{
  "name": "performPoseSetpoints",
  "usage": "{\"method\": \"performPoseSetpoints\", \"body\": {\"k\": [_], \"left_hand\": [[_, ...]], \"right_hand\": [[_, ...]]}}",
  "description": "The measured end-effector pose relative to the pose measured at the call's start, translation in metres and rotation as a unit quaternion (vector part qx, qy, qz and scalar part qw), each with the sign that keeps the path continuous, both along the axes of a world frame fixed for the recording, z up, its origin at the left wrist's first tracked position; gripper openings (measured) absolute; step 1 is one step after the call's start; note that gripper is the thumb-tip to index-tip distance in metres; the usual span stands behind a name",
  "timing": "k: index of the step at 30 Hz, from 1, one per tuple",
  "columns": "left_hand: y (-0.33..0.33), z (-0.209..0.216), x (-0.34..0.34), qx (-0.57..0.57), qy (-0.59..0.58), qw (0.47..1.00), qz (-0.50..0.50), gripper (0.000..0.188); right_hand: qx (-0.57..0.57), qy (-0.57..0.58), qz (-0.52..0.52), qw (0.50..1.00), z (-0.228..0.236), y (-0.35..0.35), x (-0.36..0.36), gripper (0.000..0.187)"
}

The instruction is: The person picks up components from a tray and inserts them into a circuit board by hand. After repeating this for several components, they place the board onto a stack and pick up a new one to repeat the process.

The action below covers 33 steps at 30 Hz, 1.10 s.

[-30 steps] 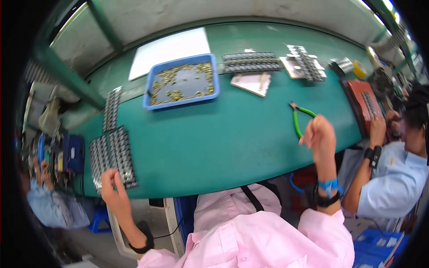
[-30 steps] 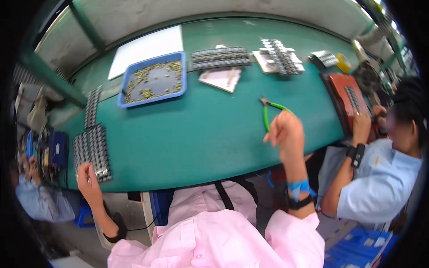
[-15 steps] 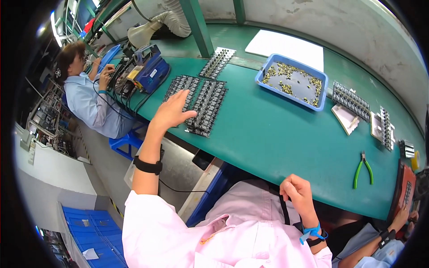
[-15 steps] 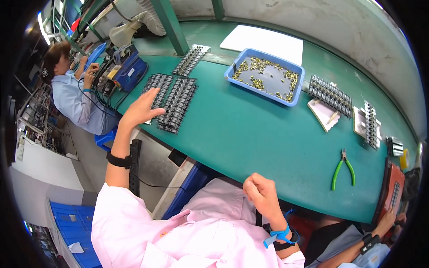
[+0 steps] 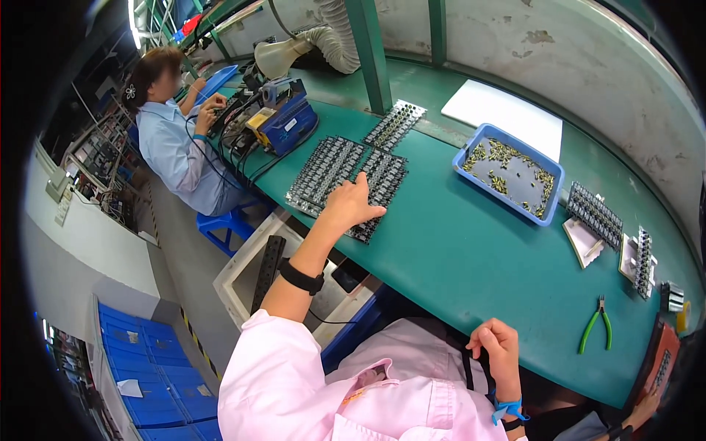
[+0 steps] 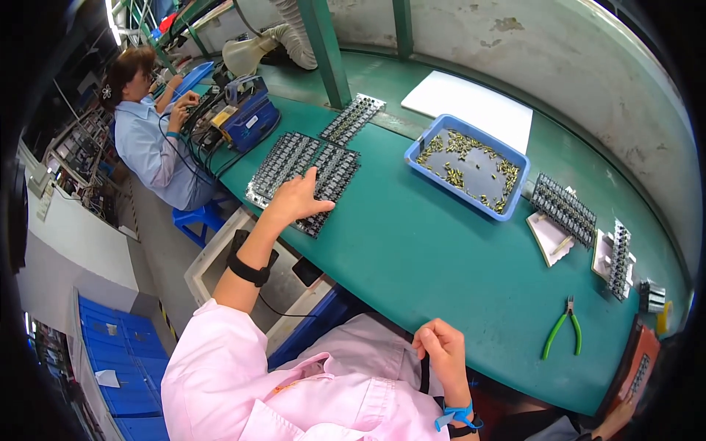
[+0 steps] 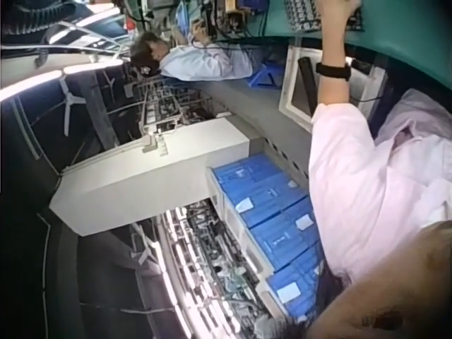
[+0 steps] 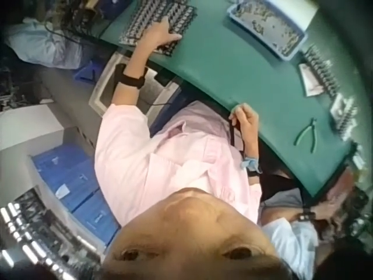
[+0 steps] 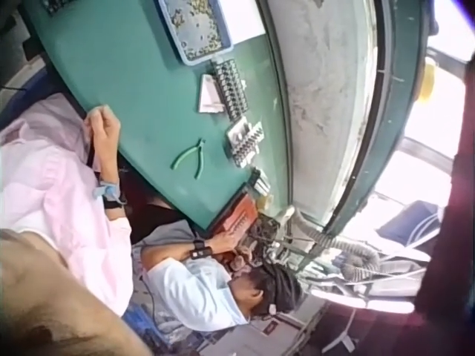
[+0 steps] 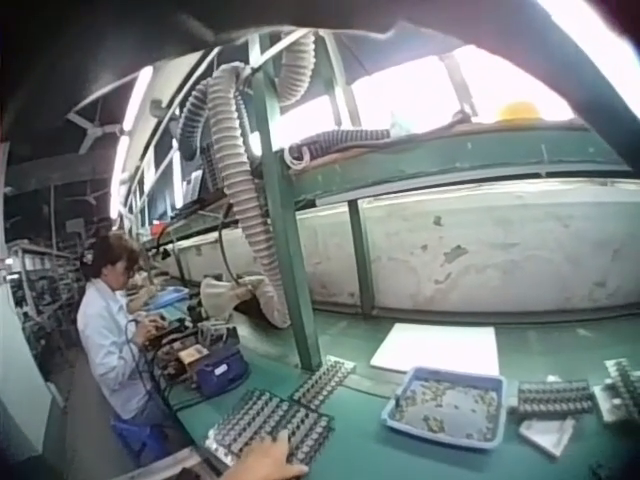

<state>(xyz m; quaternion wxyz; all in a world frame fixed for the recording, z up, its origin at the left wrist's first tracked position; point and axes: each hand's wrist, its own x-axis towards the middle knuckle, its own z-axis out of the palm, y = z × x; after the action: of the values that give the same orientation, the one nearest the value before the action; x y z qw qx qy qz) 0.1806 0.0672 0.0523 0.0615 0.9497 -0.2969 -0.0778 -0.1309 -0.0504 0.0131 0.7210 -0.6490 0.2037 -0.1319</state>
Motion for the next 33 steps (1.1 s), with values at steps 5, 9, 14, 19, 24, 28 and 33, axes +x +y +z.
{"method": "performPoseSetpoints", "body": {"k": [5, 9, 14, 19, 24, 28, 33], "left_hand": [[0.004, 0.013, 0.005, -0.063, 0.03, 0.998, 0.006, 0.078], [0.011, 0.028, 0.001, -0.157, -0.02, 0.987, -0.019, 0.078], [-0.008, 0.04, -0.042, -0.263, -0.008, 0.919, -0.293, 0.074], [-0.033, 0.017, -0.118, -0.249, 0.06, 0.9, -0.353, 0.073], [-0.05, 0.0, -0.167, -0.266, 0.14, 0.911, -0.281, 0.069], [-0.055, -0.013, -0.163, -0.343, 0.15, 0.878, -0.297, 0.063], [-0.05, -0.015, -0.15, -0.363, 0.286, 0.836, -0.295, 0.061]], "right_hand": [[0.014, 0.001, 0.019, 1.0, 0.0, -0.007, 0.005, 0.019], [0.026, 0.012, 0.028, 0.999, 0.004, -0.009, 0.004, 0.019], [0.044, -0.003, 0.039, 0.998, 0.005, -0.021, 0.002, 0.013], [0.121, -0.086, -0.172, 0.974, 0.019, -0.022, 0.005, 0.02], [0.082, -0.083, -0.188, 0.975, 0.017, -0.024, -0.003, 0.033], [0.062, -0.059, -0.19, 0.978, 0.018, -0.024, 0.004, 0.034], [0.092, -0.04, -0.182, 0.978, 0.019, -0.036, 0.027, 0.031]]}}
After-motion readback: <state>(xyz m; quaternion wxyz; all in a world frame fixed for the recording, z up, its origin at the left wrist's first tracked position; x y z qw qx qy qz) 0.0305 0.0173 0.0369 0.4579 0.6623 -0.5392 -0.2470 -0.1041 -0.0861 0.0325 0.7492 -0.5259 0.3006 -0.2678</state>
